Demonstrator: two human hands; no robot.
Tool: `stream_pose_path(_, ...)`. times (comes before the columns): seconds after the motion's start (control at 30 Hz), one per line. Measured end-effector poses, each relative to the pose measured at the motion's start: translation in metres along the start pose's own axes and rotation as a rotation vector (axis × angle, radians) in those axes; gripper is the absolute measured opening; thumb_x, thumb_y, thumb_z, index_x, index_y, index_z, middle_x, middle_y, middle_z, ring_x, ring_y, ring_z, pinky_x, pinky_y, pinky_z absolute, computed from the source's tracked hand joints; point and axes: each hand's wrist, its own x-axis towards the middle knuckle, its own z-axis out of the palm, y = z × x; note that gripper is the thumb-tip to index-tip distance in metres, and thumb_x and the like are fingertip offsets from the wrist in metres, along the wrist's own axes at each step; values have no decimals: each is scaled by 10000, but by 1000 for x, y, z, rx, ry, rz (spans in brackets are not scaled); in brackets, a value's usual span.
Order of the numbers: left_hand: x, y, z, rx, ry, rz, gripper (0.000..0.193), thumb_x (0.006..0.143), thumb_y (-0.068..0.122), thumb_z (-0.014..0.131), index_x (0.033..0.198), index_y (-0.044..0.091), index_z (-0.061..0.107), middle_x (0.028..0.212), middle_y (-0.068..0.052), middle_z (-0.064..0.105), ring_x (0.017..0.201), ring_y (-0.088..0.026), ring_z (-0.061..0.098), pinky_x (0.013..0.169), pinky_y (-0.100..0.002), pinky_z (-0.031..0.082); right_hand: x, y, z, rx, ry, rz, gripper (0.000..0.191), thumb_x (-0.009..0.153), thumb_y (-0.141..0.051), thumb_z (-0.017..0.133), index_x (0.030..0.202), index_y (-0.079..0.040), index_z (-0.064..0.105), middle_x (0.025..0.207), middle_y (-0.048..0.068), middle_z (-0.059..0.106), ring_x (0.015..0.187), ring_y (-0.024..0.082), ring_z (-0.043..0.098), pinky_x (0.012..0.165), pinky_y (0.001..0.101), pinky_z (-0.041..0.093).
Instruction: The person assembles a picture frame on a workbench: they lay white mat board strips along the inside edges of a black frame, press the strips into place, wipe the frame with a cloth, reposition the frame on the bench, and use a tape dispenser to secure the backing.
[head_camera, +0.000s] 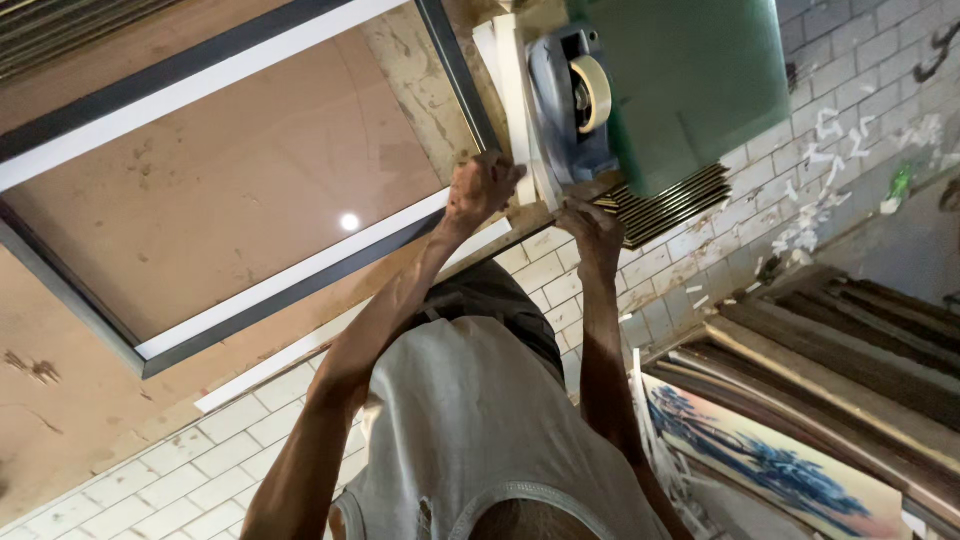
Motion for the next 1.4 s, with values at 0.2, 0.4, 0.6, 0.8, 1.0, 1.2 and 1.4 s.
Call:
stream_pose_path(0.2,9,0,19,-89,41,62,283,991,233,694,914,-39,675,715,-106,739,642,-133,765,536,-289,607,-17,-11,11,-232,-32,-44,298,821,-63,805,1096,32,739,940,114,762,775,159,724,679,284,598)
stream_pose_path(0.4,9,6,2,47,109,139,301,1005,244,670,879,-29,652,719,-104,732,574,-148,709,505,-299,578,5,-45,-35,-342,276,-109,307,1089,-256,712,1074,46,766,845,142,685,739,161,639,694,290,541)
stream_pose_path(0.6,-14,31,-21,29,105,153,318,1014,250,662,851,-21,628,719,-110,724,640,-129,718,575,-295,605,104,-42,-51,-197,-215,-31,292,934,-207,730,1131,8,723,1080,59,737,970,174,726,861,287,610)
stream_pose_path(0.8,-51,23,-36,-8,189,242,290,1019,238,656,871,-11,646,695,-104,699,614,-135,680,551,-294,552,125,-44,-54,-69,-338,202,258,879,-86,751,1100,42,713,1031,125,729,959,225,722,822,380,635)
stream_pose_path(1.0,-55,11,-41,-11,213,253,309,1034,231,659,838,-7,641,688,-70,689,613,-105,674,530,-288,563,119,-65,-54,137,-278,267,300,847,7,733,1142,61,713,1092,162,705,935,212,717,825,449,654)
stream_pose_path(1.2,-56,10,-48,-90,184,231,279,1034,228,644,917,-24,669,759,-81,723,664,-118,709,571,-278,614,88,-47,-58,5,-254,47,196,864,53,701,1053,91,734,1394,150,644,1072,181,713,955,318,602)
stream_pose_path(1.4,-53,1,-49,-48,155,188,292,1033,252,645,975,-34,670,817,-81,756,716,-124,731,634,-281,622,74,-37,-59,-356,-231,-210,130,889,-44,704,953,15,801,1450,126,642,1144,154,673,958,269,548)
